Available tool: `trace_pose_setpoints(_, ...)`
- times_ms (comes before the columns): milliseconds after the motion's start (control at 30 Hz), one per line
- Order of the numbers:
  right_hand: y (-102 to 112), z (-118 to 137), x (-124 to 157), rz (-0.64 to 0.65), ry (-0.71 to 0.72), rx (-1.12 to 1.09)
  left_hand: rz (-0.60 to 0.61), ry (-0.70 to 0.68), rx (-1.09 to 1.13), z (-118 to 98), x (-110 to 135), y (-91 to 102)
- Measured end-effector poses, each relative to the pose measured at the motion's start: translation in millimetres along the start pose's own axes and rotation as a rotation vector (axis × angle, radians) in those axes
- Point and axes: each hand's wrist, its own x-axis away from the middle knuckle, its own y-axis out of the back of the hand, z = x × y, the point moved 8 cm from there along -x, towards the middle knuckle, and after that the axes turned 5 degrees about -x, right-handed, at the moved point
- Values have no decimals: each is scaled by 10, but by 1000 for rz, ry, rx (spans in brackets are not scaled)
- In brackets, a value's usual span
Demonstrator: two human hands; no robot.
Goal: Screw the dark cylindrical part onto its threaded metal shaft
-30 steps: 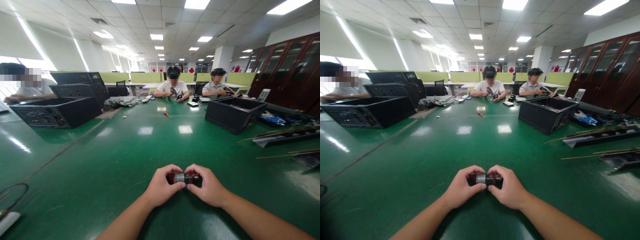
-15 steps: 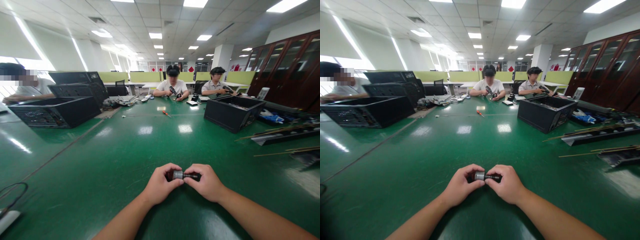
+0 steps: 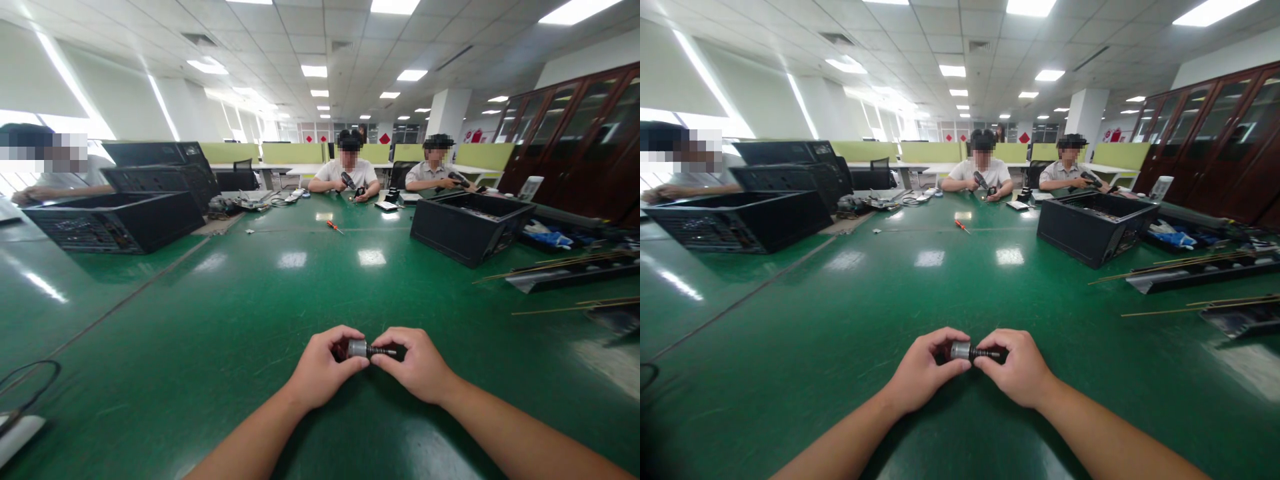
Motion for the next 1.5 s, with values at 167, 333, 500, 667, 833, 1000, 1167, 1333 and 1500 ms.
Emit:
trace_pose_setpoints(167, -2, -31, -1, -2, -22, -16, -10, 8, -5, 24, -7, 2)
trace_pose_setpoints(333, 3, -59, -6, -7, -52, -34, -21, 14, -22, 36, -13, 10)
trace_pose_setpoints(500, 3, -65, -7, -6, -51, -31, -23, 8, -33, 31, -7, 14)
trace_pose_setpoints(667, -6, -91, -4, -3, -67, -33, -30, -5, -41, 22, -10, 18)
trace_pose_setpoints(833, -6, -99, 2, -2, -76, -31, -39, -5, -35, 31, -8, 23)
trace_pose_setpoints(1000, -12, -115, 7, 0, -72, -25, -36, -10, -50, 17, -11, 28)
trace_pose_setpoints(1167, -14, -132, 11, 0, -61, -19, -42, -11, -54, 7, -14, 34)
trace_pose_setpoints(1333, -9, -134, 10, 4, -68, -31, -49, -11, -47, 8, -13, 37)
trace_pose_setpoints(1500, -14, -135, 11, 11, -80, -37, -42, -1, -41, 13, -18, 35)
